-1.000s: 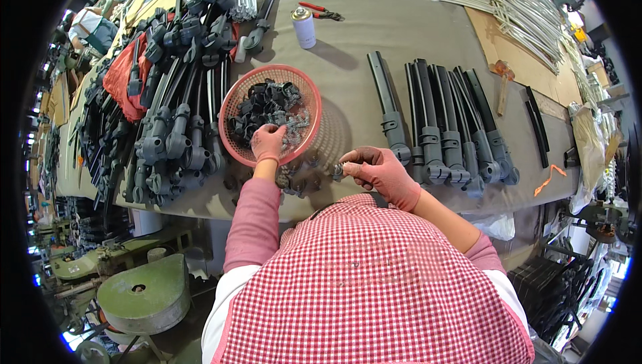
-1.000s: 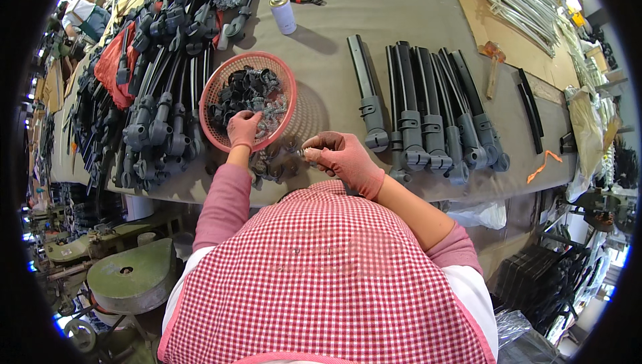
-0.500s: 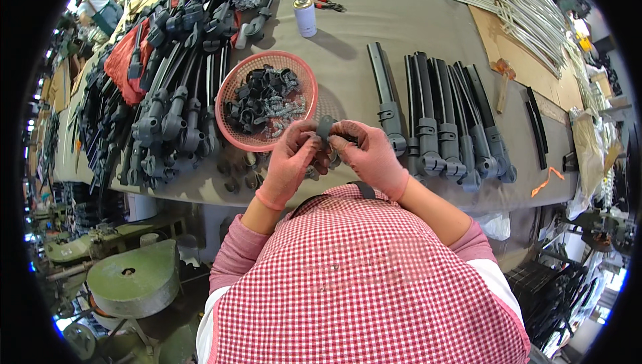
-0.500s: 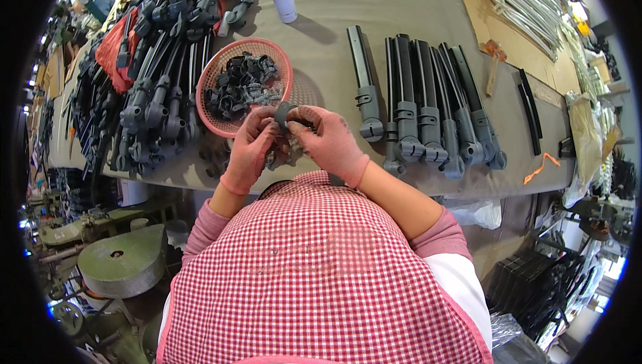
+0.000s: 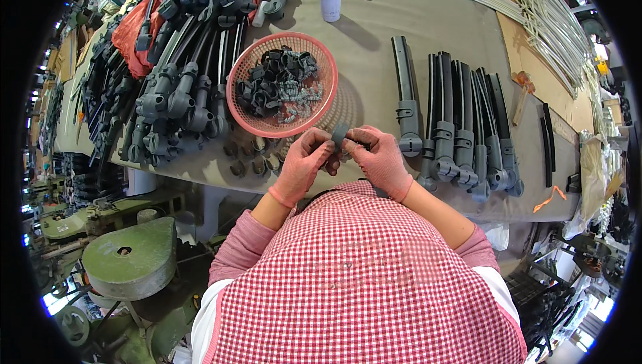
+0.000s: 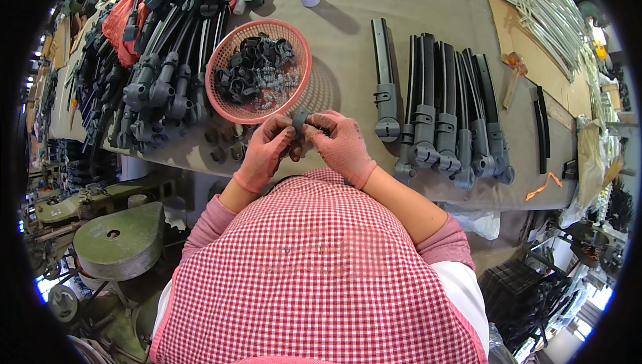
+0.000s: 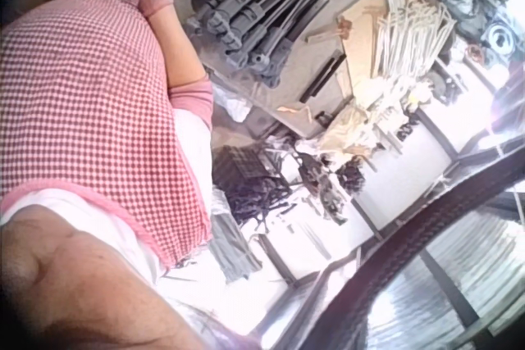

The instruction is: The person assembles metal components by inserting small black plastic pieces into cylindrical metal rods and then placing the rods into a larger metal housing. The person repeats this process with multiple parts, handling them one at a time.

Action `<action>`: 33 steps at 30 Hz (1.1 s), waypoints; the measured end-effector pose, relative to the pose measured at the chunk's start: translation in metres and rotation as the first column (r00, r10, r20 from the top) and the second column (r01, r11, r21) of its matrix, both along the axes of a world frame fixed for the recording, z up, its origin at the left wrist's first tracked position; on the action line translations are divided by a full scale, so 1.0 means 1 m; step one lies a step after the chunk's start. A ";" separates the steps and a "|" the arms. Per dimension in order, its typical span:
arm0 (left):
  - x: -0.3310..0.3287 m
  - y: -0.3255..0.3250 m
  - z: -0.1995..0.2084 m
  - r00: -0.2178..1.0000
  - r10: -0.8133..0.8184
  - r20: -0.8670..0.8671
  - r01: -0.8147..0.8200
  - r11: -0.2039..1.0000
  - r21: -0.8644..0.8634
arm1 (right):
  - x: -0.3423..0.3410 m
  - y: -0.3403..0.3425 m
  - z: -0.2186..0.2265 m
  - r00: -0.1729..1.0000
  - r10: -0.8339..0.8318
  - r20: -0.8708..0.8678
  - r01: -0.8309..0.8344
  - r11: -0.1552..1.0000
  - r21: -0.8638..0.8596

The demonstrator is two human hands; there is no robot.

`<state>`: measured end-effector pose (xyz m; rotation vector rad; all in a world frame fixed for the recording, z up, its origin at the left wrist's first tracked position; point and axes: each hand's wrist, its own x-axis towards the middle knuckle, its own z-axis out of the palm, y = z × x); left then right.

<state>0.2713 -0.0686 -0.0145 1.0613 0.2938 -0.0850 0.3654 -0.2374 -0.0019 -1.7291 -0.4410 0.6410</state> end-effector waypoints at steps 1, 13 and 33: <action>0.001 0.003 -0.002 1.000 -0.004 0.006 0.004 1.000 -0.002 | 0.002 0.002 -0.001 1.000 0.024 -0.002 -0.024 0.999 -0.021; 0.034 0.013 -0.020 0.976 0.119 -0.180 -0.130 0.990 -0.054 | 0.029 0.033 -0.018 0.991 0.126 -0.055 -0.123 0.991 0.043; 0.084 0.132 -0.123 0.699 0.362 -0.617 0.648 0.047 0.760 | 0.076 0.052 -0.137 0.911 0.411 0.043 -0.277 0.685 -0.674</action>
